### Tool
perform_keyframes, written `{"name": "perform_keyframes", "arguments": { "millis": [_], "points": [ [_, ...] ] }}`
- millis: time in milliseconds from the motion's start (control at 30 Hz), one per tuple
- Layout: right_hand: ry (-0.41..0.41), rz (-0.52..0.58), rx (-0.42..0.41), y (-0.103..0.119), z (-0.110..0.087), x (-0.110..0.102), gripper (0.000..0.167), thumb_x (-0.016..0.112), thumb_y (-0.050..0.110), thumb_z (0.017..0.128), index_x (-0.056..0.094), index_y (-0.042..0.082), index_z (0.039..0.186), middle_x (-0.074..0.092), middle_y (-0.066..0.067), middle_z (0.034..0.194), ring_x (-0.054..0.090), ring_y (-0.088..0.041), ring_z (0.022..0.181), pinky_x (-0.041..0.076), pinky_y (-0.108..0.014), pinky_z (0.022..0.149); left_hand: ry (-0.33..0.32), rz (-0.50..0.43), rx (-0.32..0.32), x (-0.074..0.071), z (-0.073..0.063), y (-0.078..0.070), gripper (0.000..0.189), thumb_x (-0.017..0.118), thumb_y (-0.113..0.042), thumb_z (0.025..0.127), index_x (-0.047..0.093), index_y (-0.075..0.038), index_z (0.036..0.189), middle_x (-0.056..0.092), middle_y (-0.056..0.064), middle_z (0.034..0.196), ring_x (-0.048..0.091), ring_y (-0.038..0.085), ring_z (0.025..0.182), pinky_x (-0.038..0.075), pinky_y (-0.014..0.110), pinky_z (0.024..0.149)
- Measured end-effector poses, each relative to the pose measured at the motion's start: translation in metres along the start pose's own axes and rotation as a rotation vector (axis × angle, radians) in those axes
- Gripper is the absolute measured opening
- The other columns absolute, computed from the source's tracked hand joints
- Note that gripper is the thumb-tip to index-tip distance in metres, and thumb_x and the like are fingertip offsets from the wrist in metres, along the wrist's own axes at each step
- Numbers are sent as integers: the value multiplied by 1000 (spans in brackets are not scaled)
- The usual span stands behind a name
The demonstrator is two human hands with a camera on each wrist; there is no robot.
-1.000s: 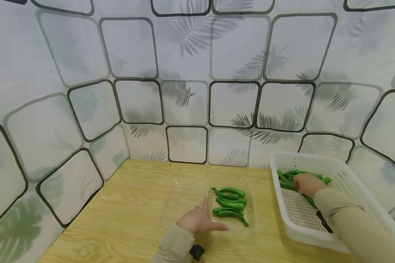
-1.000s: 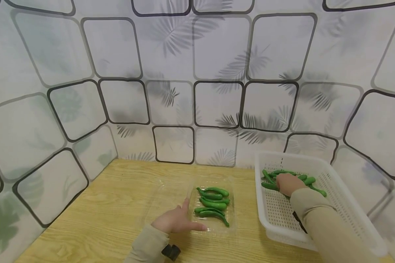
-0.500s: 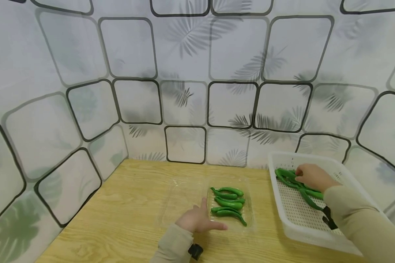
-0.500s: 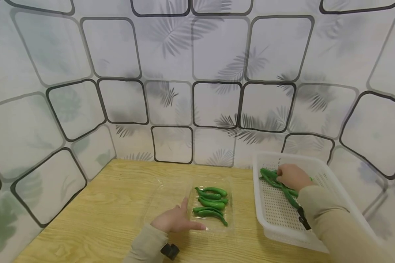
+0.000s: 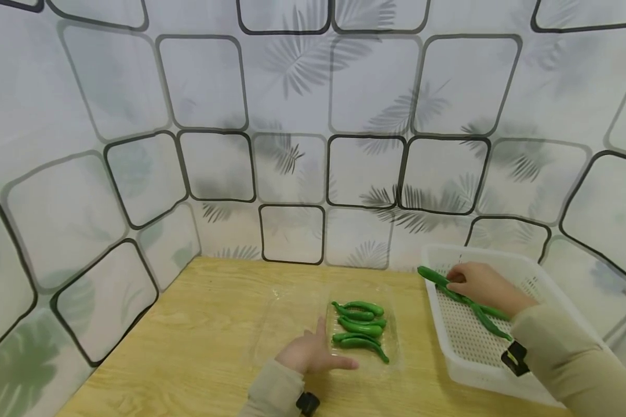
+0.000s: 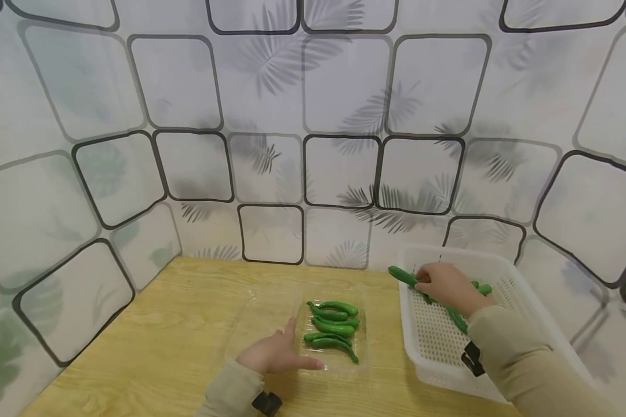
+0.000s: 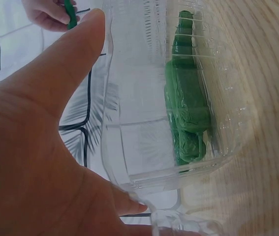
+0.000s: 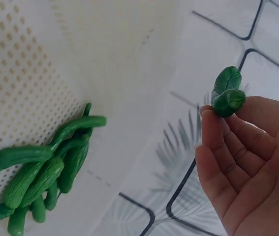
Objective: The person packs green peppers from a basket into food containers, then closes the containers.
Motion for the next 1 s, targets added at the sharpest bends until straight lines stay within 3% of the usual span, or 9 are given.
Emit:
{"name": "perform_keyframes", "arguments": {
  "millis": [267, 533, 1000],
  "points": [
    [-15, 65, -63, 44, -1, 6, 25, 65, 17, 88, 64, -3, 103, 66, -9, 92, 63, -27, 84, 51, -41, 69, 4, 14, -4, 1, -1, 1, 121, 65, -72, 67, 12, 1, 148, 33, 38, 136, 43, 49, 118, 39, 59, 91],
    [40, 117, -91, 82, 0, 19, 26, 64, 18, 89, 64, 0, 107, 65, -4, 93, 62, -22, 85, 51, -38, 69, -2, 9, -1, 1, 1, 0, 121, 65, -72, 66, 13, 1, 148, 33, 38, 136, 43, 49, 118, 39, 59, 91],
    [88, 172, -91, 105, 5, 45, 22, 66, 12, 87, 64, 1, 105, 65, -4, 93, 62, -20, 84, 51, -37, 70, -12, 2, -22, 0, -1, 1, 123, 64, -75, 64, 13, -1, 148, 31, 39, 137, 44, 50, 117, 40, 57, 91]
  ]
}}
Point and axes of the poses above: each hand's wrist, its own z-axis towards the middle knuckle, its own x-axis out of the palm, y = z × x, the point moved 9 cm from there along z, towards the middle knuckle
